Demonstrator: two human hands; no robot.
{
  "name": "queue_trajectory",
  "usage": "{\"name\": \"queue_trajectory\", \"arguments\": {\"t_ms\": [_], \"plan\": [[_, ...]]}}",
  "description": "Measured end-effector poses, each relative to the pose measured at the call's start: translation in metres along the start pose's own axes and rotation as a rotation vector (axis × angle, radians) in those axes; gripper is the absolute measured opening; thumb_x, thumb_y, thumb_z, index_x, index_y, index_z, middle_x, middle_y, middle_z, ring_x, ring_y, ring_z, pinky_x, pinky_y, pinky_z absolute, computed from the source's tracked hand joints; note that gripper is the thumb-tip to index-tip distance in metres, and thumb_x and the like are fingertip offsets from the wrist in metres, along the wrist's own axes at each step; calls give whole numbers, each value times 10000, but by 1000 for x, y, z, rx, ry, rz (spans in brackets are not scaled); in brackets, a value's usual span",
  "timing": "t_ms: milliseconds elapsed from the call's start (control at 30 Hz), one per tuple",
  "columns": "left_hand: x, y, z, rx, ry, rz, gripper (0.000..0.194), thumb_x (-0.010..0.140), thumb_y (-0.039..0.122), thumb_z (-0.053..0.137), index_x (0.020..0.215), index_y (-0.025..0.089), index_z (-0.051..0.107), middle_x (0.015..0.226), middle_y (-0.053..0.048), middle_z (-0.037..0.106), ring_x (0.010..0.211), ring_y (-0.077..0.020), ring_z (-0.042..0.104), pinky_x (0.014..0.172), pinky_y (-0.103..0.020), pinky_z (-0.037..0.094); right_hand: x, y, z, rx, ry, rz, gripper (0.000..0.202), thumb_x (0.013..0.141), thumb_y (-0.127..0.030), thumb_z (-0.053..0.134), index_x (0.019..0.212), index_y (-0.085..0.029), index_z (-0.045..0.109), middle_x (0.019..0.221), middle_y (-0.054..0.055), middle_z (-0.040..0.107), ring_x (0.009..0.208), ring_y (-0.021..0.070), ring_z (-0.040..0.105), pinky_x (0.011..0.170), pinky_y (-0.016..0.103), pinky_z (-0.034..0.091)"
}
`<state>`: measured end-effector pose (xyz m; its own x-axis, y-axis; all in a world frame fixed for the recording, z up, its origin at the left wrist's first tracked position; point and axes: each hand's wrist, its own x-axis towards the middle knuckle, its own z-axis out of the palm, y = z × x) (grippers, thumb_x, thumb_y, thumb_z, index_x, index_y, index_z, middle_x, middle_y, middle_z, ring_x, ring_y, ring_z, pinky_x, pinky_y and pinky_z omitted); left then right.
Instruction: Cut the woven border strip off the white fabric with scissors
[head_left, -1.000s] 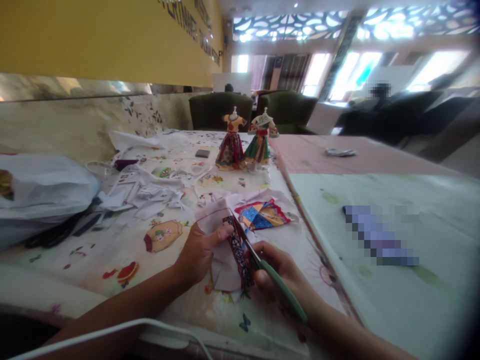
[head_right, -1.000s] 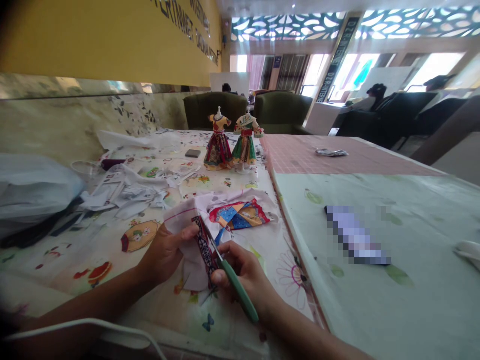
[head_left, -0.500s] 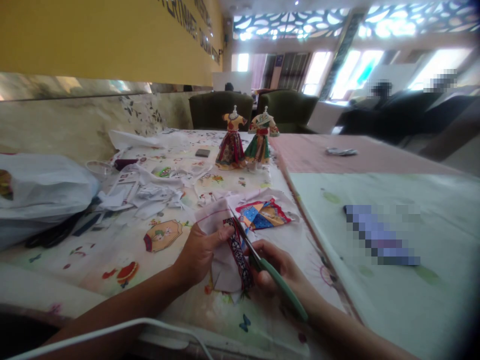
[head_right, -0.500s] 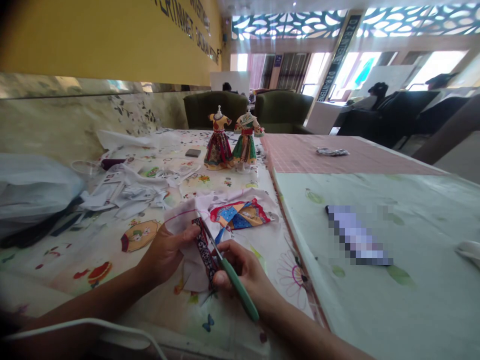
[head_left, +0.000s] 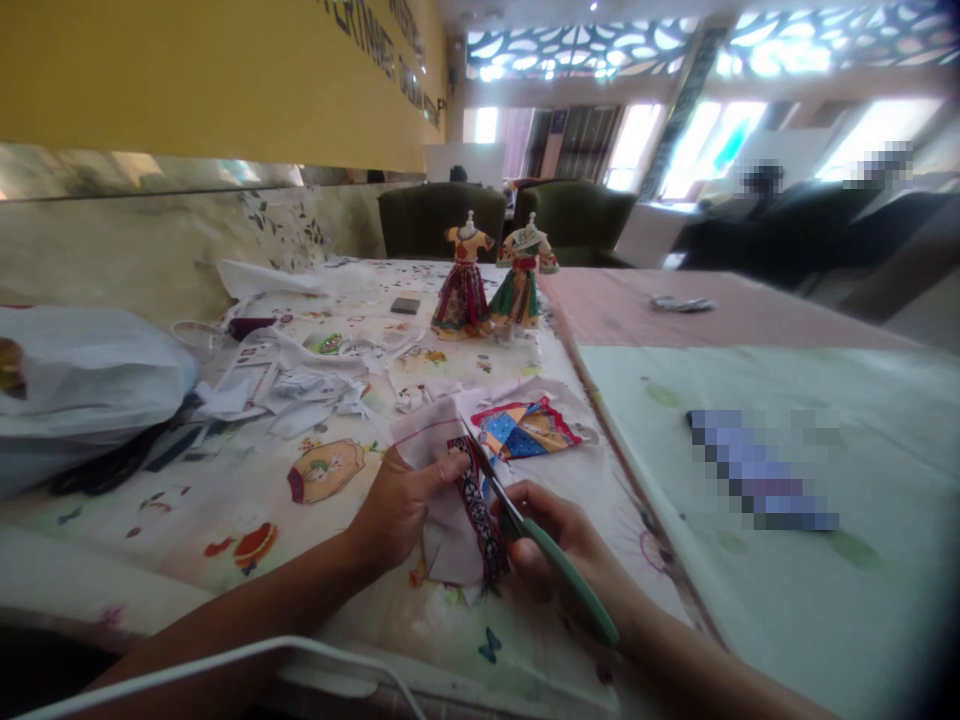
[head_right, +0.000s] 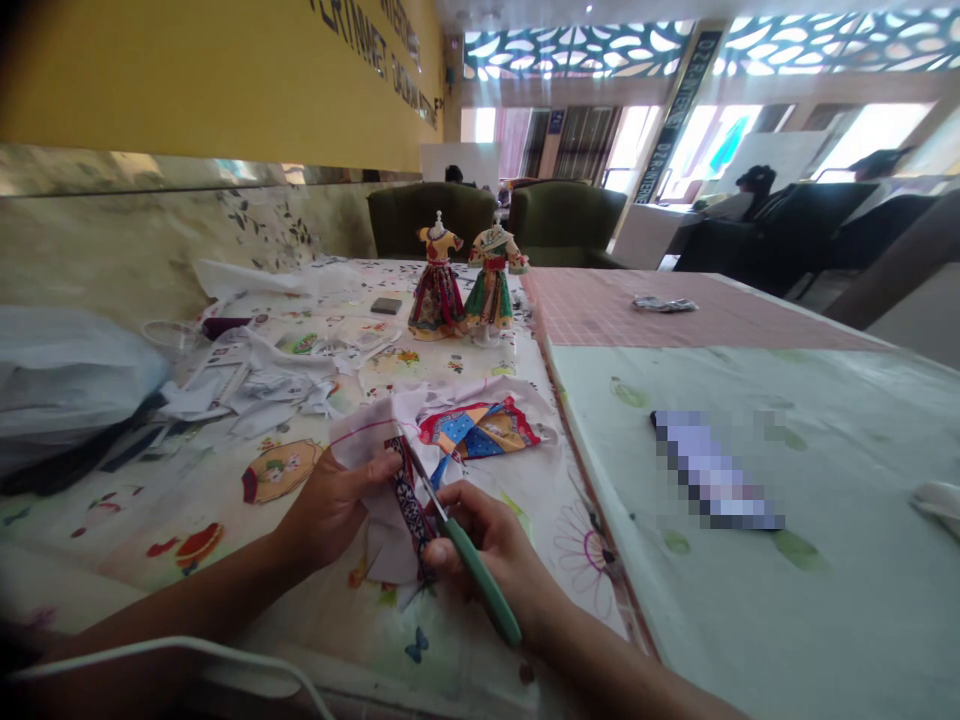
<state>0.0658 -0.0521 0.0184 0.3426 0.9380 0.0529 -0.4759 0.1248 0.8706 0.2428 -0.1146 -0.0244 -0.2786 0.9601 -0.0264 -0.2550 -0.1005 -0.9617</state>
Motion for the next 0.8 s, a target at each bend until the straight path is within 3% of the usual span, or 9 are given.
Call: {"name": "queue_trajectory", "arguments": {"t_ms": [467, 800], "plan": [[0, -1, -1, -16, 37, 3, 495, 758, 235, 862, 1237, 203, 742, 926, -62, 813, 781, -214, 741, 736, -302, 578, 1, 1, -1, -98, 47, -6, 574, 697, -670, 839, 928, -196, 614, 587, -78, 525, 395, 57, 370, 364, 180, 282], [-1, 1, 1, -28, 28, -44, 292, 712, 243, 883, 975, 163, 786, 828, -41, 774, 684, -165, 684, 698, -296, 574, 4, -3, -6, -95, -10, -57, 663, 666, -712, 842, 1014, -180, 651, 700, -32, 547, 570, 109, 431, 495, 216, 319]]}}
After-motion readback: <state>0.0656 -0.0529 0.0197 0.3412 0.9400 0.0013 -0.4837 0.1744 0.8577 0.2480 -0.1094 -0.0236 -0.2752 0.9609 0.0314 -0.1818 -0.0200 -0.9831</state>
